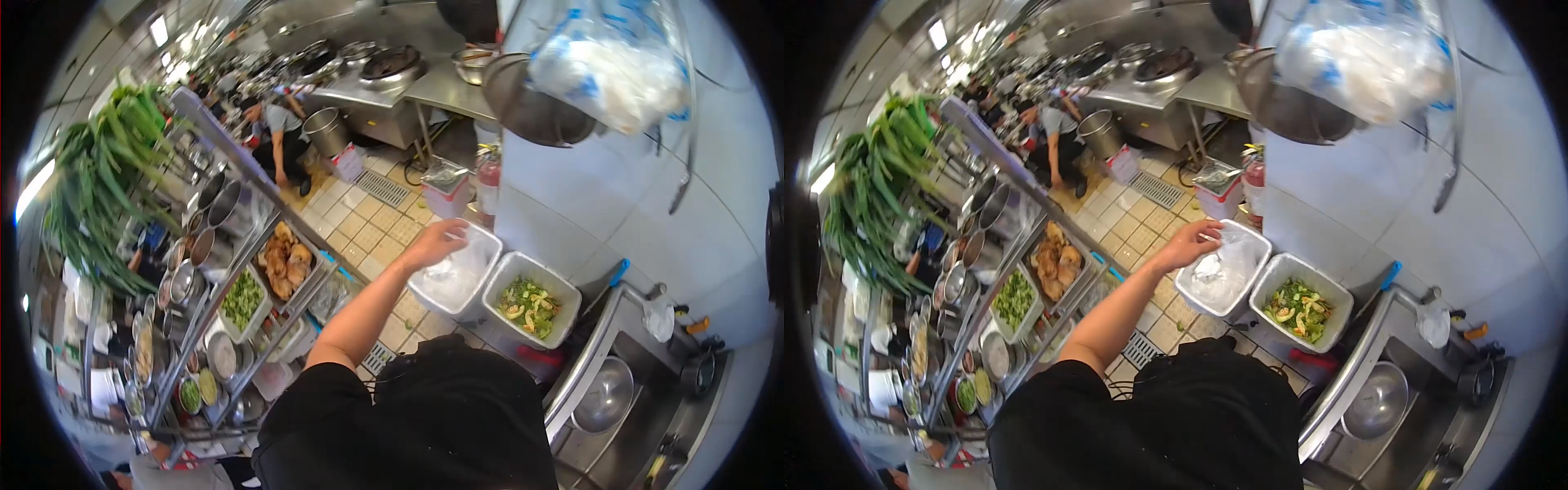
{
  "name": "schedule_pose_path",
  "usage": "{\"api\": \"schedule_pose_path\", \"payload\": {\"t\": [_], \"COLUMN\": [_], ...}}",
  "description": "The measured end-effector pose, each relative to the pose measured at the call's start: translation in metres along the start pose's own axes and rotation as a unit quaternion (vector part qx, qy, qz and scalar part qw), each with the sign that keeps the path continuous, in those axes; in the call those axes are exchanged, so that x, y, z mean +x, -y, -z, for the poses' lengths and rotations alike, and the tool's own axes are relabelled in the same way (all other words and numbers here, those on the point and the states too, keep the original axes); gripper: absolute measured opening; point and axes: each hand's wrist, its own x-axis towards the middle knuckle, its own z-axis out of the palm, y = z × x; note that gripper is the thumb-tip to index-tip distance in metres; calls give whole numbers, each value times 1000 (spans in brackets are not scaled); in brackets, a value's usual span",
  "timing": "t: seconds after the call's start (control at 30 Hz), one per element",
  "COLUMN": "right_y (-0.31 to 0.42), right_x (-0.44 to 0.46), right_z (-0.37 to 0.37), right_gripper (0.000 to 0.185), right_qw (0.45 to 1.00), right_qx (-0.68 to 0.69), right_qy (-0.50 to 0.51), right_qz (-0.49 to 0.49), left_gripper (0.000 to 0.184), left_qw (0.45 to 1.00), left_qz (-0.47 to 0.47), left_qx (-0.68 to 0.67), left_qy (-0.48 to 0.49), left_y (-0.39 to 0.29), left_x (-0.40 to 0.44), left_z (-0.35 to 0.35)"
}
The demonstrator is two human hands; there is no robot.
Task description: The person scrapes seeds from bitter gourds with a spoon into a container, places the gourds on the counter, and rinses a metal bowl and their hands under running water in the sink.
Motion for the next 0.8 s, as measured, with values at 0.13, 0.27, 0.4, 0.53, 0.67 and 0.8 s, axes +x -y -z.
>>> {"api": "schedule_pose_path", "payload": {"t": [0.13,0.27,0.4,0.53,0.67,0.8], "right_y": [213,441,562,614,621,605], "right_x": [52,3,-47,-91,-113,-106], "right_z": [-2,-9,-52,-87,-93,-97], "right_gripper": [48,51,47,34,27,24], "right_qw": [939,880,802,731,711,722], "right_qx": [177,265,309,452,476,427], "right_qy": [-93,60,143,297,385,432], "right_qz": [279,390,490,417,346,333], "left_gripper": [46,55,86,92,86,76], "left_qw": [998,985,975,969,987,929], "left_qz": [-33,-67,-134,-208,-134,-48], "left_qx": [-49,-140,-97,-90,-88,-356], "left_qy": [17,70,148,94,17,92], "left_y": [-8,-16,-62,-94,-75,-62], "left_x": [-19,-32,-56,-57,-46,-49], "left_z": [-25,-59,-88,-111,-118,-108]}}
